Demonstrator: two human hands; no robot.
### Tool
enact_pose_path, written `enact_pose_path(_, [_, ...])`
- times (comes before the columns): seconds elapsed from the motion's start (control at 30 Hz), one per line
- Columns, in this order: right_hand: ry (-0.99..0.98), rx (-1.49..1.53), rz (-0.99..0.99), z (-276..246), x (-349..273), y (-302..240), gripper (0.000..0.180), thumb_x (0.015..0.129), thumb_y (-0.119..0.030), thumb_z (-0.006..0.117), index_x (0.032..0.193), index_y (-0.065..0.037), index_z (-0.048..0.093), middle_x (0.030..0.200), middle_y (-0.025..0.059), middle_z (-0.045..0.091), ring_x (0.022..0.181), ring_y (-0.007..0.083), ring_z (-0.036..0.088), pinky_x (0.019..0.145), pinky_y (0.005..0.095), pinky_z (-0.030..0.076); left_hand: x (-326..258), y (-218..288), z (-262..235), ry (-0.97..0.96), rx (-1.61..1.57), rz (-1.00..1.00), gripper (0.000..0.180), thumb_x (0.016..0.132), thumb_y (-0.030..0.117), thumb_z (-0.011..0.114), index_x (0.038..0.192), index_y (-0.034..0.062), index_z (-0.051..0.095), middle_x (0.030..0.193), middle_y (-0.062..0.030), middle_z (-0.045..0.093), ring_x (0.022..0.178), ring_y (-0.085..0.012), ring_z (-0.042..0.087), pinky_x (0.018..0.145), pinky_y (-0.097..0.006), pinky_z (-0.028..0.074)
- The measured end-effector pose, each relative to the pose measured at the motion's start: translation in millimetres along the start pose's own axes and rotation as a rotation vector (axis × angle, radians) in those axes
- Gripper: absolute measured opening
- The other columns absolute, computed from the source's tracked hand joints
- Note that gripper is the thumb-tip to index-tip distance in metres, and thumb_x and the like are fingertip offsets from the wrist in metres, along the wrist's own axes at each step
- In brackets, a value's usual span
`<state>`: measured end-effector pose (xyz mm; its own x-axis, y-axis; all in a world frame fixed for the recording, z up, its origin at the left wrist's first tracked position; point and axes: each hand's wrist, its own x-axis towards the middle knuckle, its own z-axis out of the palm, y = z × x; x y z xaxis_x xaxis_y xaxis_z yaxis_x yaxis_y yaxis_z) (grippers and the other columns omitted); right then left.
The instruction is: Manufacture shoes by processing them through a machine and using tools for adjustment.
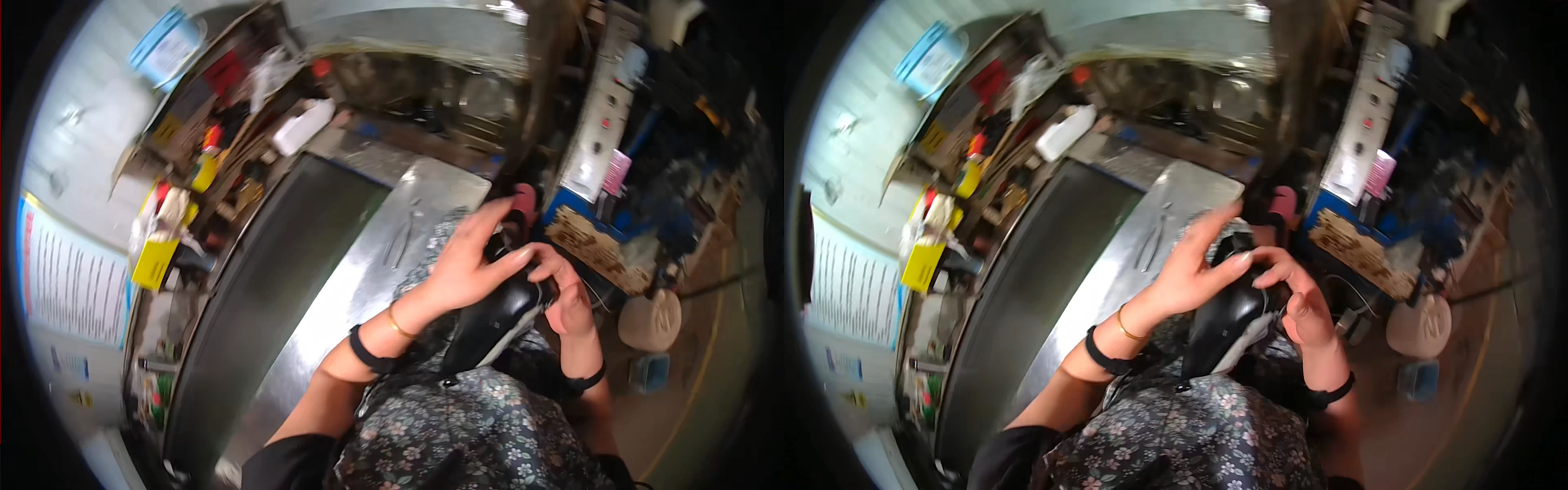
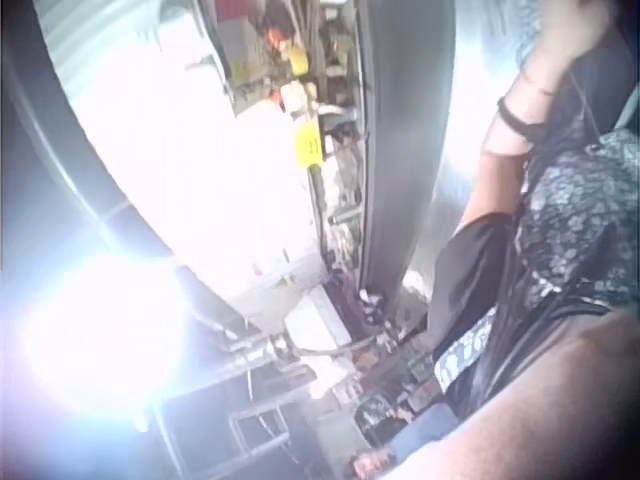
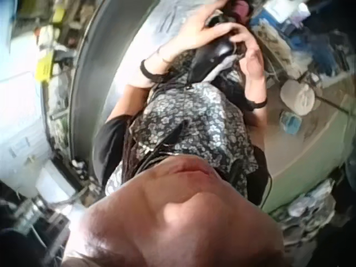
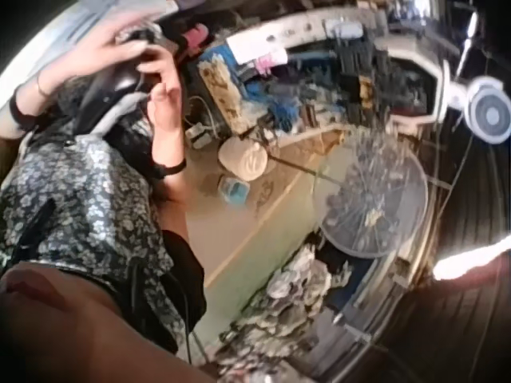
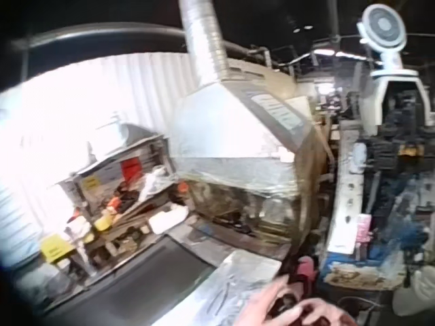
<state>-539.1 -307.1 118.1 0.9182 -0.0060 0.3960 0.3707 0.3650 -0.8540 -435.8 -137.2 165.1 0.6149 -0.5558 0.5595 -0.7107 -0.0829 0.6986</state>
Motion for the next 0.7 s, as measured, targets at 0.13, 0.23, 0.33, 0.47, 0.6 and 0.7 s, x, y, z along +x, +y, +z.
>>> enact_pose_path(0.13, [0.107, -0.015, 0.203, -21, -20, -33, 0.062, 0.090, -0.052, 0.066, 0.126, -0.004, 0.051, 0.130, 0.0100, 0.048, 0.121, 0.0220, 0.046, 0.106, 0.0354, 0.032, -29, 7, 35, -0.418, -0.002, -0.445, 0.045, 0.099, 0.039, 0.053, 0.122, -0.0001, 0.053, 0.095, -0.0240, 0.068, 0.091, -0.0375, 0.068, 0.079, -0.041, 0.054])
enact_pose_path(0.23, [0.050, -0.100, 0.592, -51, -54, -59, 0.069, 0.087, -0.035, 0.071, 0.140, -0.002, 0.043, 0.134, 0.0079, 0.051, 0.122, 0.0174, 0.049, 0.105, 0.0330, 0.038, -15, 43, 62, -0.620, 0.100, -0.238, 0.045, 0.099, 0.042, 0.051, 0.118, 0.0015, 0.048, 0.090, -0.0262, 0.067, 0.082, -0.0449, 0.065, 0.067, -0.051, 0.052])
enact_pose_path(0.33, [0.197, 0.042, 0.885, -67, -104, -67, 0.069, 0.083, -0.032, 0.070, 0.140, 0.000, 0.046, 0.129, 0.0095, 0.060, 0.118, 0.0216, 0.057, 0.102, 0.0347, 0.043, -19, 15, 74, -0.719, -0.150, 0.057, 0.050, 0.099, 0.039, 0.054, 0.132, 0.0016, 0.051, 0.117, -0.0257, 0.064, 0.099, -0.0437, 0.064, 0.082, -0.047, 0.054])
enact_pose_path(0.47, [0.495, 0.223, 0.788, -79, -193, -38, 0.061, 0.087, -0.041, 0.055, 0.130, 0.002, 0.056, 0.123, 0.0175, 0.065, 0.113, 0.0265, 0.063, 0.099, 0.0406, 0.050, -1, -56, 34, -0.415, -0.146, 0.026, 0.039, 0.087, 0.021, 0.071, 0.121, 0.0031, 0.063, 0.127, -0.0195, 0.061, 0.120, -0.0364, 0.057, 0.101, -0.043, 0.046])
enact_pose_path(0.6, [0.845, -0.049, 0.389, 1, -169, -19, 0.059, 0.090, -0.043, 0.053, 0.127, 0.002, 0.058, 0.121, 0.0178, 0.065, 0.109, 0.0270, 0.065, 0.095, 0.0396, 0.052, -41, -198, -23, -0.029, 0.436, -0.521, 0.043, 0.088, 0.025, 0.068, 0.124, 0.0033, 0.060, 0.130, -0.0222, 0.058, 0.123, -0.0382, 0.053, 0.103, -0.045, 0.043])
enact_pose_path(0.7, [0.646, -0.202, 0.220, -71, -159, 37, 0.052, 0.093, -0.040, 0.054, 0.127, 0.000, 0.059, 0.120, 0.0151, 0.065, 0.111, 0.0236, 0.063, 0.095, 0.0360, 0.050, -93, -256, -25, -0.235, 0.809, -0.390, 0.056, 0.088, 0.036, 0.066, 0.132, 0.0039, 0.055, 0.145, -0.0233, 0.045, 0.132, -0.0428, 0.043, 0.109, -0.050, 0.036])
